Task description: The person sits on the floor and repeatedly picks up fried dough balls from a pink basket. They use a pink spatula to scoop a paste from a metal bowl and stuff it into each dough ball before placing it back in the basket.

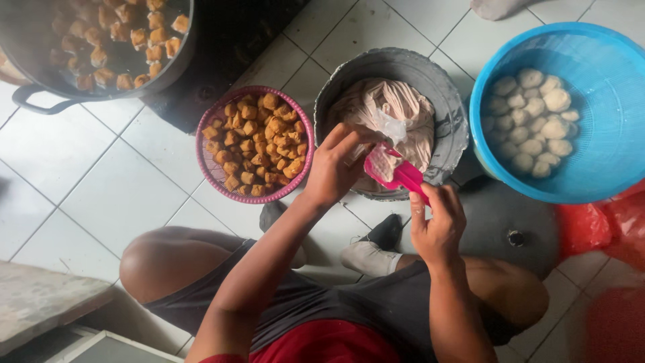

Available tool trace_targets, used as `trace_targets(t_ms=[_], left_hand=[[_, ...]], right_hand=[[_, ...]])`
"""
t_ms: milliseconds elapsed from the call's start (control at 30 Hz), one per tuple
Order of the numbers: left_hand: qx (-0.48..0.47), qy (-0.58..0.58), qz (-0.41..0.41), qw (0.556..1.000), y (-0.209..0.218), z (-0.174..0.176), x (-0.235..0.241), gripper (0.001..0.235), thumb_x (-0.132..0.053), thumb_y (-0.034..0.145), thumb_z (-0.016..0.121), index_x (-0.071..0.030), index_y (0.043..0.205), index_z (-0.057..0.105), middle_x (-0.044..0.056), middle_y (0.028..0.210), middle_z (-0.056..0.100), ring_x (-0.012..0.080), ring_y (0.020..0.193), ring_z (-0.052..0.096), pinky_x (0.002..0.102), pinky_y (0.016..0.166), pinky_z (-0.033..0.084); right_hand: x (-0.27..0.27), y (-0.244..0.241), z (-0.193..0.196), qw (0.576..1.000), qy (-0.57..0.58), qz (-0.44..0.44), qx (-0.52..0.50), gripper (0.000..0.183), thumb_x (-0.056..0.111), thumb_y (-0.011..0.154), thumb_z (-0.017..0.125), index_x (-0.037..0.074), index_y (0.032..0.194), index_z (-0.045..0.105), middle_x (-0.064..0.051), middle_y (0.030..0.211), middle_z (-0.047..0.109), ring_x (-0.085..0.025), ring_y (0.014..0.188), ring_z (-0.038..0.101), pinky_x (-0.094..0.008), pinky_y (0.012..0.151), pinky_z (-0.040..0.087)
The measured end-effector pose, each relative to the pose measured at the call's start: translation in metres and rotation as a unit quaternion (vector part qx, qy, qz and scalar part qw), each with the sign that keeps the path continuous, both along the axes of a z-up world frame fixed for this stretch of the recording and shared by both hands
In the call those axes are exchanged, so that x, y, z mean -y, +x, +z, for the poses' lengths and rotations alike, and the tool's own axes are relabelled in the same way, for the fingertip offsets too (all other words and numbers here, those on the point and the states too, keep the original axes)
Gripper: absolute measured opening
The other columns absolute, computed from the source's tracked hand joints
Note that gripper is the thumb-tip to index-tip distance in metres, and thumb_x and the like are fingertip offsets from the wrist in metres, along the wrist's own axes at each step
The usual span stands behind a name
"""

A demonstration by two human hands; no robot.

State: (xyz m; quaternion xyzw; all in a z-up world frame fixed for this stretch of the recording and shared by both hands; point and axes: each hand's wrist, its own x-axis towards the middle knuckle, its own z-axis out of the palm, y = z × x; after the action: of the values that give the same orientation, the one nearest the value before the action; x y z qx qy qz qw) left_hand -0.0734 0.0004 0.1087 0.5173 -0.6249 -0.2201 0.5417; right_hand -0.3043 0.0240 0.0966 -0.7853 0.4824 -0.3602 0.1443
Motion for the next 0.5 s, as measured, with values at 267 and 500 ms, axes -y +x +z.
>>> trace_targets(t_ms=[267,500], left_hand=[[-0.163,0.033,-0.056,0.985,-0.018,-0.002,0.002,0.045,0.019,0.080,0.070,-0.007,0.117,0.068,0.007,0.121,0.062,0.0193,0.119,0.067,0.033,0.105,0.057],[-0.284,0.039,-0.087,0.954,-0.035,0.000,-0.002,0.041,0.020,0.085,0.069,-0.003,0.119,0.067,0.007,0.124,0.060,0.0175,0.123,0.064,0.032,0.110,0.056]], right_hand=[[0.006,-0.015,-0.014,0.924,0.299,-0.023,0.239,0.020,0.020,0.107,0.058,0.002,0.107,0.068,0.003,0.077,0.050,-0.008,0.069,0.041,-0.025,0.060,0.033],[0.002,-0.012,-0.033,0.916,0.320,-0.003,0.243,0.028,0.023,0.106,0.053,0.001,0.106,0.070,0.006,0.073,0.048,-0.005,0.066,0.038,-0.022,0.060,0.031]])
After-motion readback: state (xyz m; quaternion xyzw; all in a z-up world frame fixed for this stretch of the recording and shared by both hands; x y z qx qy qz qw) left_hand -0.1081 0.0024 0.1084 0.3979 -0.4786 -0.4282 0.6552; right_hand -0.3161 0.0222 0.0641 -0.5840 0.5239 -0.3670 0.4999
